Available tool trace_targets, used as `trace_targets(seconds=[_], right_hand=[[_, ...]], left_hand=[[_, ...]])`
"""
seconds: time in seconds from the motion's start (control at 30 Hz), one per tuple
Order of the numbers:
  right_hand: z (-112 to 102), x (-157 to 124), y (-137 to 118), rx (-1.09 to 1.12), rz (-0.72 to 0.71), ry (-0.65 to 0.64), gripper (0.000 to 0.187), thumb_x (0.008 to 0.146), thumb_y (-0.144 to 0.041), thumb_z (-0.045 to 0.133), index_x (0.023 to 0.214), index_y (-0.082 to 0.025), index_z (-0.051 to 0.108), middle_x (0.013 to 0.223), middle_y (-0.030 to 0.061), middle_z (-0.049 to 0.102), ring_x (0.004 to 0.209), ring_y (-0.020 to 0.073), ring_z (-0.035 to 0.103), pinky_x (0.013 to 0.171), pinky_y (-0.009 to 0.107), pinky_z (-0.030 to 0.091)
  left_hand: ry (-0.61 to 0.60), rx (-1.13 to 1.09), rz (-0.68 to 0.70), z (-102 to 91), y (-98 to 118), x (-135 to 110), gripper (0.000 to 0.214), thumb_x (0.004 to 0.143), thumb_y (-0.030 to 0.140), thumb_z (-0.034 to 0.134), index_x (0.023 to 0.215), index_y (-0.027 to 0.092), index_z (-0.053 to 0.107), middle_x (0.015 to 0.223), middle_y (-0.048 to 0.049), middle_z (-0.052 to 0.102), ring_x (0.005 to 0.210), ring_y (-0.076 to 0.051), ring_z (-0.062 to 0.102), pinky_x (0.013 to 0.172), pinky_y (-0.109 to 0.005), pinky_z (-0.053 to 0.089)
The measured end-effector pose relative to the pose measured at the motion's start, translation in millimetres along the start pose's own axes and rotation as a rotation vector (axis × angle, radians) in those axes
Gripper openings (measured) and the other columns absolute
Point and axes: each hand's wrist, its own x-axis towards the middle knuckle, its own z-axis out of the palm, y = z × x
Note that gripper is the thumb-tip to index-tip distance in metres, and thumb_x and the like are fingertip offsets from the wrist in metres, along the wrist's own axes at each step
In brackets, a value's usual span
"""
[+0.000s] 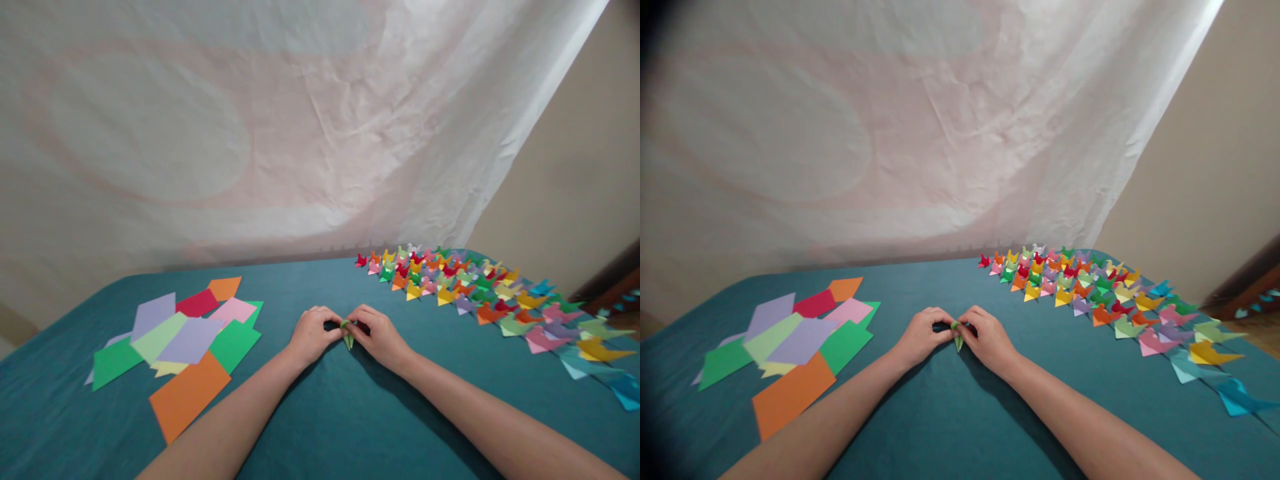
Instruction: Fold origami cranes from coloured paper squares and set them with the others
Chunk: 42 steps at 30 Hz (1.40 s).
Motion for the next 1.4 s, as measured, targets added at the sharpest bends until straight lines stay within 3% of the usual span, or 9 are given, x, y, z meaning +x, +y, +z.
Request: trace_targets(seconds=[0.23, 0.7, 0.97, 1.4], right_hand=[[0, 1, -1, 0.004, 0.021, 0.001, 0.011, 0.085, -0.018, 0.053, 0.080, -0.019, 0.063, 0.077, 0.0010, 0.056, 0.066, 0.0117, 0.052, 0.061, 0.022, 0.041], [-4, 0, -4, -0.016, 0.004, -0.005, 0.013, 0.087, -0.018, 0.051, 0.078, -0.018, 0.061, 0.077, 0.0009, 0.055, 0.068, 0.0119, 0.052, 0.063, 0.023, 0.041], [-4, 1, -5, -0.003, -0.005, -0.001, 0.013, 0.086, -0.017, 0.051, 0.080, -0.019, 0.062, 0.076, 0.0010, 0.055, 0.067, 0.0119, 0.052, 0.062, 0.023, 0.041], [-2, 0, -4, 0.008, 0.005, 0.003, 0.013, 0.084, -0.014, 0.051, 0.083, -0.019, 0.063, 0.078, 0.0006, 0.056, 0.067, 0.0116, 0.053, 0.063, 0.022, 0.041]], left_hand=[[-0.045, -0.051, 0.003, -3.6, -3, 0, 0.012, 0.074, 0.026, 0.068, 0.084, 0.021, 0.070, 0.086, -0.0009, 0.068, 0.085, -0.017, 0.058, 0.080, -0.027, 0.041], [-0.325, -0.209, 0.183, -32.1, -13, 5, 0.020, 0.084, 0.023, 0.056, 0.100, 0.022, 0.069, 0.098, -0.0035, 0.067, 0.093, -0.015, 0.058, 0.088, -0.027, 0.042], [-0.208, -0.197, 0.128, -21.6, -15, 5, 0.017, 0.084, 0.026, 0.057, 0.090, 0.020, 0.072, 0.090, -0.0035, 0.069, 0.087, -0.016, 0.060, 0.085, -0.026, 0.042], [-0.140, -0.211, 0.105, -10.4, -18, 8, 0.013, 0.079, 0.029, 0.064, 0.085, 0.021, 0.073, 0.083, -0.0024, 0.070, 0.082, -0.015, 0.061, 0.081, -0.025, 0.042]])
